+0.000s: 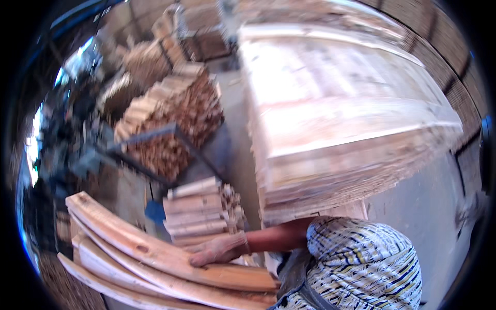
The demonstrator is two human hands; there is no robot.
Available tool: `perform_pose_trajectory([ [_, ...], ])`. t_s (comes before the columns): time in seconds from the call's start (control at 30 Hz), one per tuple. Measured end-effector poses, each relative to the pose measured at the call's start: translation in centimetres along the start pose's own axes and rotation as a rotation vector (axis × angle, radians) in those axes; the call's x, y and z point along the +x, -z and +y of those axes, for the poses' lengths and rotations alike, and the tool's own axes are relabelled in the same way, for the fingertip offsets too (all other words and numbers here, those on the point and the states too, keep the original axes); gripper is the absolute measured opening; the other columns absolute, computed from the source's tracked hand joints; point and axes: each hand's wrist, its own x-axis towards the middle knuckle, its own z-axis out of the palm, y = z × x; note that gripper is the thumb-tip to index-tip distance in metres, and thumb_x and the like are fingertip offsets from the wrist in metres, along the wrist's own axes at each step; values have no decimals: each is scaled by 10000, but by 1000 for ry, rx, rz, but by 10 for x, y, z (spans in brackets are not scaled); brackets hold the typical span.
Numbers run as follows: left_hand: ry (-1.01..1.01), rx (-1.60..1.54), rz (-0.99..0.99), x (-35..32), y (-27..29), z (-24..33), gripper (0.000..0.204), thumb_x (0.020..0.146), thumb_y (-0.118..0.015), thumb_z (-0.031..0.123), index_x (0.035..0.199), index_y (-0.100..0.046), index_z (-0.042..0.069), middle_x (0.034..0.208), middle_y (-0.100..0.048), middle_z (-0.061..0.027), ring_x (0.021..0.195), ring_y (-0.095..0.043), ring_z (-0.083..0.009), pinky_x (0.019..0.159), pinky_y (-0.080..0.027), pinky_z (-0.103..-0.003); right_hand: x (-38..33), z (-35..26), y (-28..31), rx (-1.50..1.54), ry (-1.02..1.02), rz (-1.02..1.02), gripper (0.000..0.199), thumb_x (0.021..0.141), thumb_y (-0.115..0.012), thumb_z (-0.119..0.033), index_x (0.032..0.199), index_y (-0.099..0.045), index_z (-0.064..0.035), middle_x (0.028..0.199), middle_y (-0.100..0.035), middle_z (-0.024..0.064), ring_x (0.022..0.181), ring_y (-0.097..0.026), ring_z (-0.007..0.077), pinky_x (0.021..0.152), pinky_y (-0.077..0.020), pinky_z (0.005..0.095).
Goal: The person repeatedly picks up wooden planks from a large pile and places them onto a growing stack. They handle the planks one at a time, aligning them carefully to build a neat pile in a warehouse setting.
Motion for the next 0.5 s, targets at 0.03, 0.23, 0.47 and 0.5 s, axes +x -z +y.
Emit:
perform_pose_trajectory([
  [0.03,-9,21,-61,12,-11,22,889,888,-536,653,1481,-322,25,1468,-379,-214,1286,-437,-355,1081,-394,-501,0,-18,-5,-31,54,20,826,945,-548,-576,1495,-342,5,1282,-536,83,1096,-483,149,960,-412,297],
  [0.23,-188,33,-342,45,-88,118,914,865,-549,679,1475,-329,35,1464,-383,-210,1277,-433,-351,1069,-394,-514,-17,-145,-38,-445,346,319,826,965,-386,-663,1506,-329,-41,1411,-497,108,1243,-478,177,1072,-366,320],
  [0.47,-361,-75,-714,12,-225,178,843,897,-538,624,1472,-342,40,1441,-427,-184,1262,-471,-320,1064,-417,-476,-111,-270,-82,47,615,336,467,959,-563,-517,1194,-602,-116,1068,-657,14,938,-619,106,864,-528,314],
  [0.5,-369,-100,-791,-2,-249,179,834,901,-536,617,1472,-344,40,1438,-433,-181,1260,-476,-315,1063,-420,-470,-144,-282,-88,99,595,358,465,955,-565,-525,1179,-614,-120,1064,-672,25,943,-635,118,861,-538,320],
])
